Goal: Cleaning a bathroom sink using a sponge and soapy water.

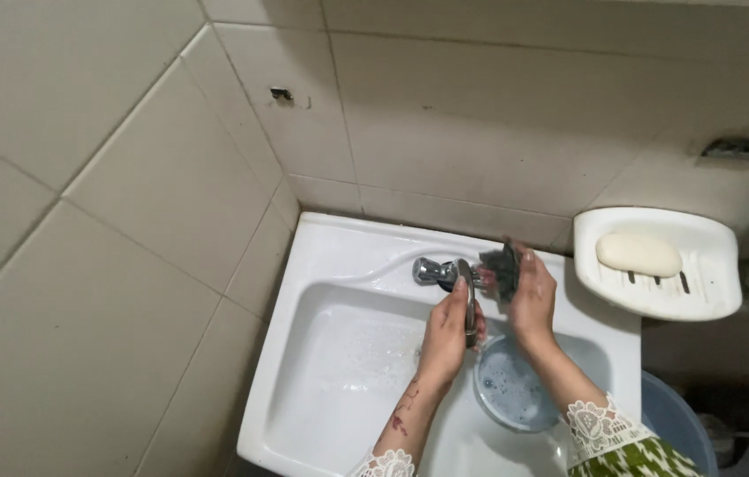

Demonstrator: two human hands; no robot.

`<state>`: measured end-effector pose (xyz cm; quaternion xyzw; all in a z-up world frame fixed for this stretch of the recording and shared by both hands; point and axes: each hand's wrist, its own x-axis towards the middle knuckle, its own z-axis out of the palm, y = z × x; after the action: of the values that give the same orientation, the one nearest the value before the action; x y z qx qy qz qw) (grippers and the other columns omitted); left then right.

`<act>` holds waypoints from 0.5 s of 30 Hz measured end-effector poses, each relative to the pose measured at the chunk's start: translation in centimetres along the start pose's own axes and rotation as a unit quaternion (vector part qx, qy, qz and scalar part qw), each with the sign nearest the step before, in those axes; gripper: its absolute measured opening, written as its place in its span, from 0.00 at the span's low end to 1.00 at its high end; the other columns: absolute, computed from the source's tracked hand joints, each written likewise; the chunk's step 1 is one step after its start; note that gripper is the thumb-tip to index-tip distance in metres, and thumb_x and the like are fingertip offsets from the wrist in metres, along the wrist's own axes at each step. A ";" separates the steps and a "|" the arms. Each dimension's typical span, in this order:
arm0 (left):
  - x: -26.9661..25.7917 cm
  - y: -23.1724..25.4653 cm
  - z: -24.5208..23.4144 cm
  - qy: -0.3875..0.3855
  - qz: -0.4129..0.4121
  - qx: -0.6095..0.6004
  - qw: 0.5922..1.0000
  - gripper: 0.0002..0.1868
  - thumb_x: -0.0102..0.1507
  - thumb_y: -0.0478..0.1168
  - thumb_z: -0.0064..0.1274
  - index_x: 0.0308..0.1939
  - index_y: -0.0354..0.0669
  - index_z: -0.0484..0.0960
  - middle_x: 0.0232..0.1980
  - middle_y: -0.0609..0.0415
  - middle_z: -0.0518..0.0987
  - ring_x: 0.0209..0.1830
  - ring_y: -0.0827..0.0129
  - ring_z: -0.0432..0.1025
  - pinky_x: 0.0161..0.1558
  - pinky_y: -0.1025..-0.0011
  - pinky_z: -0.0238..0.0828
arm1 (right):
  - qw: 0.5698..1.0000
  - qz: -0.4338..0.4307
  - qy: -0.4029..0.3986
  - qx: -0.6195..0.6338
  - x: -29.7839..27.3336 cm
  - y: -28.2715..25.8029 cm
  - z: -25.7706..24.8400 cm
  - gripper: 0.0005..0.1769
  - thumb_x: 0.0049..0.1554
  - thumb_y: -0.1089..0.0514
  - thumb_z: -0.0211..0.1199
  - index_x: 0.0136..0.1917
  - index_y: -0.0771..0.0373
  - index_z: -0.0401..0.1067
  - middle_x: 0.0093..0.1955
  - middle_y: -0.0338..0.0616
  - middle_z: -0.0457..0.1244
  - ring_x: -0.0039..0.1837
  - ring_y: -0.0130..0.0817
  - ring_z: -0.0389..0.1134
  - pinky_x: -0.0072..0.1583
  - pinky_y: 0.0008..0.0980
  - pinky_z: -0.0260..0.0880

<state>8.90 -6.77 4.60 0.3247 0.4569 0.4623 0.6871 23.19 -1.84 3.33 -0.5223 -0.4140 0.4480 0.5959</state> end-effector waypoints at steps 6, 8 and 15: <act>-2.2 0.5 -2.7 0.054 -0.022 0.055 0.997 0.27 0.70 0.62 0.35 0.50 0.44 0.76 0.45 0.57 0.79 0.43 0.75 0.73 0.44 0.73 0.71 | 0.940 -0.246 -0.137 -0.191 -3.2 -5.0 3.0 0.26 0.71 0.50 0.41 0.71 0.69 0.66 0.70 0.54 0.64 0.69 0.46 0.68 0.67 0.39 0.69; -2.4 -0.8 -3.8 0.062 -0.027 0.043 0.997 0.25 0.71 0.60 0.34 0.51 0.45 0.76 0.47 0.56 0.80 0.45 0.75 0.73 0.46 0.73 0.71 | 0.921 -0.270 -0.160 -0.232 -3.9 -5.6 3.3 0.21 0.69 0.54 0.44 0.67 0.66 0.69 0.70 0.55 0.64 0.70 0.48 0.68 0.68 0.39 0.69; -5.0 -0.6 -4.7 0.088 0.005 0.191 0.978 0.16 0.71 0.49 0.38 0.51 0.44 0.75 0.51 0.55 0.81 0.48 0.69 0.74 0.52 0.72 0.69 | 0.838 -0.389 -0.245 -0.294 -4.6 -7.5 2.4 0.25 0.49 0.70 0.51 0.59 0.69 0.76 0.67 0.57 0.65 0.75 0.54 0.63 0.76 0.48 0.61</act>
<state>4.01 -11.54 4.00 0.4106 0.5933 0.3970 0.5673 20.43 -6.03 10.89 -0.3421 -0.8278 0.1495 0.4189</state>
